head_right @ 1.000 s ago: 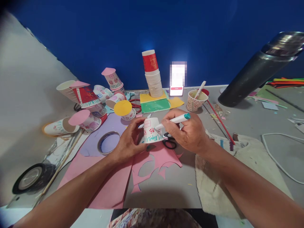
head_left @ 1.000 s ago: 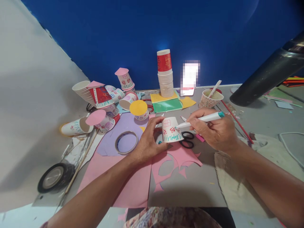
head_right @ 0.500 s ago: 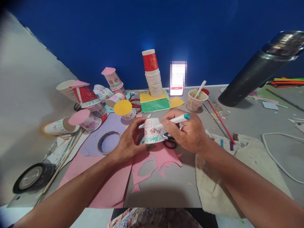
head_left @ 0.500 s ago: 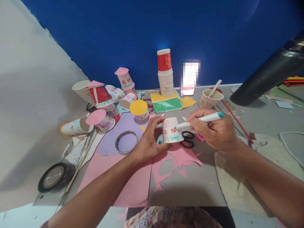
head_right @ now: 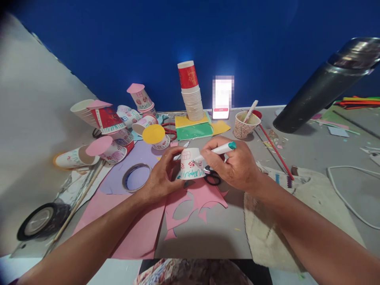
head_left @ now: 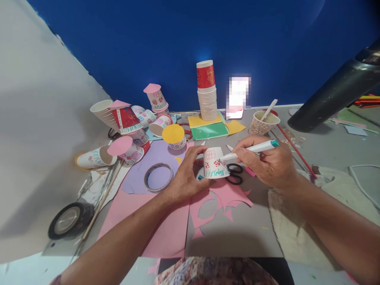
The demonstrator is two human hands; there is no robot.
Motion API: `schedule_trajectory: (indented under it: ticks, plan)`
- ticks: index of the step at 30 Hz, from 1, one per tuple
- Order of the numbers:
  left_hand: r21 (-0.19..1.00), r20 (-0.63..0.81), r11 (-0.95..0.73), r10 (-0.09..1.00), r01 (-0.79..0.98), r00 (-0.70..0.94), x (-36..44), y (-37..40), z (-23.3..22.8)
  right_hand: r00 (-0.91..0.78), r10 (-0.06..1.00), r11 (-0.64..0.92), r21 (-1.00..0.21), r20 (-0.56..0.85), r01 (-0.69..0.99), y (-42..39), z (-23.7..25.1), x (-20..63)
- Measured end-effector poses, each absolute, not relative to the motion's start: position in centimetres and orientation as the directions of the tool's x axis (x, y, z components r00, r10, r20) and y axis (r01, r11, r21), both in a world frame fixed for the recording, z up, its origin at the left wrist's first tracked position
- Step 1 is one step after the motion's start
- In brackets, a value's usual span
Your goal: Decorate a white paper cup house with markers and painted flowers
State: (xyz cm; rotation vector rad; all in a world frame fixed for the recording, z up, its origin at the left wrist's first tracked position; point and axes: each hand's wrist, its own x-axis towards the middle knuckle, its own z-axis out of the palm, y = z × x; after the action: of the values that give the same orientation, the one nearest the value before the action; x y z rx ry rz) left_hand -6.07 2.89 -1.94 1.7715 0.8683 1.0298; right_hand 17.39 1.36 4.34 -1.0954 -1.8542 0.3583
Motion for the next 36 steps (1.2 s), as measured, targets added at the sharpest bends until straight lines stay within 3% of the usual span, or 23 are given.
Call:
schedule_trajectory:
  ticks: [36]
  plan:
    - [0.866, 0.331, -0.458, 0.825, 0.201, 0.459, -6.27, 2.82, -1.97, -0.246, 0.777, 0.604, -0.574, 0.58, 0.553, 1.03, 3.99, 17.17]
